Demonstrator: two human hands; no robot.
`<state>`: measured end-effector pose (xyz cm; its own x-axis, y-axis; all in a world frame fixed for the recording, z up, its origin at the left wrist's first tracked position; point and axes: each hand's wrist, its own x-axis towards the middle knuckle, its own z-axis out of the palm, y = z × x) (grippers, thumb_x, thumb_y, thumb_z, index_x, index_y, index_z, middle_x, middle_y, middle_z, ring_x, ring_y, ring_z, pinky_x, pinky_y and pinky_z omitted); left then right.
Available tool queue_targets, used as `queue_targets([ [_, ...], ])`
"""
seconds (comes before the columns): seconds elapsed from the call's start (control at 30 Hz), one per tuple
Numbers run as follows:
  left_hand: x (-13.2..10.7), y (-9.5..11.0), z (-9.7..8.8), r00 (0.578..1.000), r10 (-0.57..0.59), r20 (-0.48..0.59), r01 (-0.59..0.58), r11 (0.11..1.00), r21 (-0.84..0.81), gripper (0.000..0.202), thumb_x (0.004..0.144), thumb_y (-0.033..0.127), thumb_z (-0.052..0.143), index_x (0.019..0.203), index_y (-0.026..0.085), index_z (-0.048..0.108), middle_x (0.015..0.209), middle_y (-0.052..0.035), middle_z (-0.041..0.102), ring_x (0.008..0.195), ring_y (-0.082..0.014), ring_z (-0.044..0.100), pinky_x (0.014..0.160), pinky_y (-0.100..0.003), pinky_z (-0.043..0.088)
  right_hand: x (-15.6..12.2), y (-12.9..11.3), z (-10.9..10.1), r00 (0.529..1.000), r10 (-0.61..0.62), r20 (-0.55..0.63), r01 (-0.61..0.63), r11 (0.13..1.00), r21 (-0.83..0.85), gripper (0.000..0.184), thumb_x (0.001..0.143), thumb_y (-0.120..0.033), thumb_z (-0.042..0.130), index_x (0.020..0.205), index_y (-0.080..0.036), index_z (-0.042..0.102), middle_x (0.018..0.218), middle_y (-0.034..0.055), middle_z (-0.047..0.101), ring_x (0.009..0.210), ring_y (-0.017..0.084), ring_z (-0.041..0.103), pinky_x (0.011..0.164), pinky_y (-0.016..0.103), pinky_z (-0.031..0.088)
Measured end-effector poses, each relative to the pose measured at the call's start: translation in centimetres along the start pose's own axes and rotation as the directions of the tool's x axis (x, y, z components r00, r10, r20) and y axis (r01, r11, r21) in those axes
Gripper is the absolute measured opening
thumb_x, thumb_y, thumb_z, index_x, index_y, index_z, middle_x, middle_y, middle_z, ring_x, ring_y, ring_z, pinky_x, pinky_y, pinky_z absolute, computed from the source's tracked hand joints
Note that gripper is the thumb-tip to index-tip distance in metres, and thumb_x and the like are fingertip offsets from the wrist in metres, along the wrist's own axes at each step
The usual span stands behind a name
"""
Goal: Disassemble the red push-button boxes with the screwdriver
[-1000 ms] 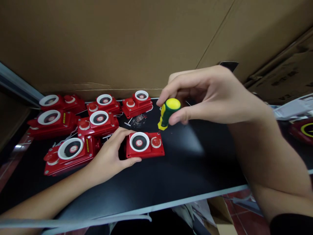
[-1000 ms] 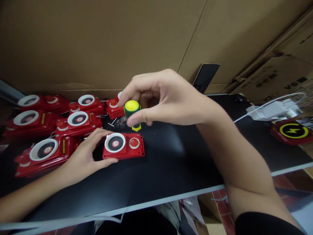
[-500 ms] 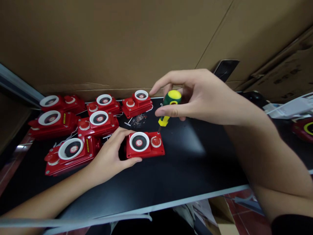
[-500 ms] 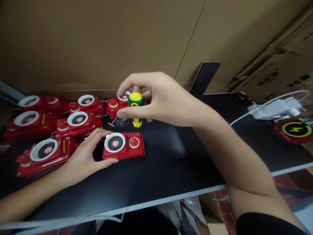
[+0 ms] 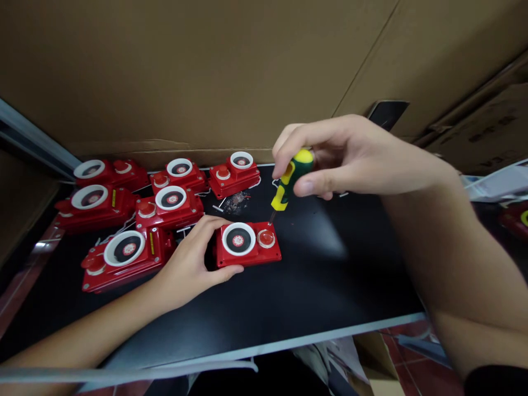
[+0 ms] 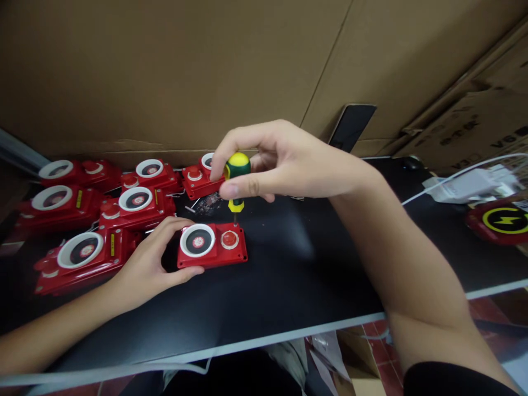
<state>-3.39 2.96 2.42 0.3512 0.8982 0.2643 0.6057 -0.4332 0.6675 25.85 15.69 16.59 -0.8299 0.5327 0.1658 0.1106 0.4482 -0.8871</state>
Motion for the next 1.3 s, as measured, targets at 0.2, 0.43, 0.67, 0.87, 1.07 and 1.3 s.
queue_targets([
  [0.2, 0.0, -0.2, 0.0, 1.0, -0.01, 0.004, 0.01, 1.0, 0.002, 0.067, 0.086, 0.051, 0.095, 0.136, 0.025, 0.058, 0.137, -0.0106, 0.07, 0.125, -0.0341, 0.073, 0.108, -0.05, 0.063, -0.2, -0.7, 0.6, 0.999, -0.006, -0.041, 0.007, 1.0, 0.009, 0.039, 0.085, -0.022, 0.098, 0.118, -0.018, 0.078, 0.107, 0.0048, 0.08, 0.086, 0.015, 0.077, 0.067, 0.022, 0.066],
  [0.43, 0.0, 0.1, 0.0, 1.0, -0.022, 0.016, 0.022, 1.0, -0.011, 0.062, 0.09, 0.053, 0.091, 0.135, 0.025, 0.059, 0.136, -0.0113, 0.07, 0.124, -0.0344, 0.073, 0.109, -0.052, 0.062, -0.4, -0.4, 0.3, 0.997, 0.066, 0.039, -0.067, 0.997, 0.029, 0.028, 0.101, -0.025, 0.084, 0.124, -0.016, 0.071, 0.116, 0.0051, 0.079, 0.046, 0.001, 0.058, 0.039, 0.019, 0.044],
  [0.67, 0.0, 0.4, -0.1, 0.999, -0.034, 0.016, 0.034, 0.999, 0.0, 0.058, 0.093, 0.047, 0.088, 0.137, 0.025, 0.057, 0.135, -0.0111, 0.069, 0.123, -0.0338, 0.072, 0.109, -0.052, 0.062, 0.5, 0.4, 1.4, 0.994, 0.087, -0.064, -0.087, 0.996, -0.006, 0.032, 0.086, -0.034, 0.099, 0.105, -0.018, 0.079, 0.095, 0.0008, 0.077, 0.052, 0.006, 0.062, 0.043, 0.022, 0.051],
  [0.87, 0.0, 0.3, 0.1, 1.0, -0.013, 0.004, 0.013, 1.0, 0.005, 0.058, 0.092, 0.044, 0.089, 0.137, 0.026, 0.057, 0.136, -0.0104, 0.069, 0.124, -0.0331, 0.072, 0.109, -0.049, 0.061, -0.2, 0.1, 0.2, 0.997, 0.063, 0.034, -0.067, 0.987, 0.144, 0.051, 0.088, -0.015, 0.093, 0.134, -0.017, 0.07, 0.111, 0.0033, 0.081, 0.059, 0.01, 0.074, 0.05, 0.021, 0.059],
  [1.07, 0.1, 0.4, 0.0, 1.0, -0.023, 0.007, 0.023, 1.0, 0.0, 0.058, 0.092, 0.046, 0.088, 0.137, 0.025, 0.057, 0.134, -0.0097, 0.069, 0.121, -0.0324, 0.072, 0.109, -0.049, 0.061, 0.0, 0.3, -0.1, 0.994, -0.09, 0.067, 0.089, 0.996, 0.014, 0.015, 0.096, -0.024, 0.087, 0.106, -0.015, 0.077, 0.108, 0.005, 0.074, 0.071, 0.008, 0.068, 0.048, 0.018, 0.048],
  [1.3, 0.1, 0.4, 0.0, 0.999, -0.041, 0.016, 0.041, 0.999, -0.002, 0.058, 0.093, 0.047, 0.087, 0.138, 0.026, 0.057, 0.135, -0.0108, 0.069, 0.124, -0.0337, 0.071, 0.11, -0.051, 0.06, 0.2, 0.4, 0.4, 0.994, -0.061, -0.089, 0.063, 0.998, 0.017, 0.051, 0.074, -0.02, 0.105, 0.119, -0.017, 0.084, 0.111, 0.0056, 0.081, 0.097, 0.016, 0.074, 0.078, 0.024, 0.059],
])
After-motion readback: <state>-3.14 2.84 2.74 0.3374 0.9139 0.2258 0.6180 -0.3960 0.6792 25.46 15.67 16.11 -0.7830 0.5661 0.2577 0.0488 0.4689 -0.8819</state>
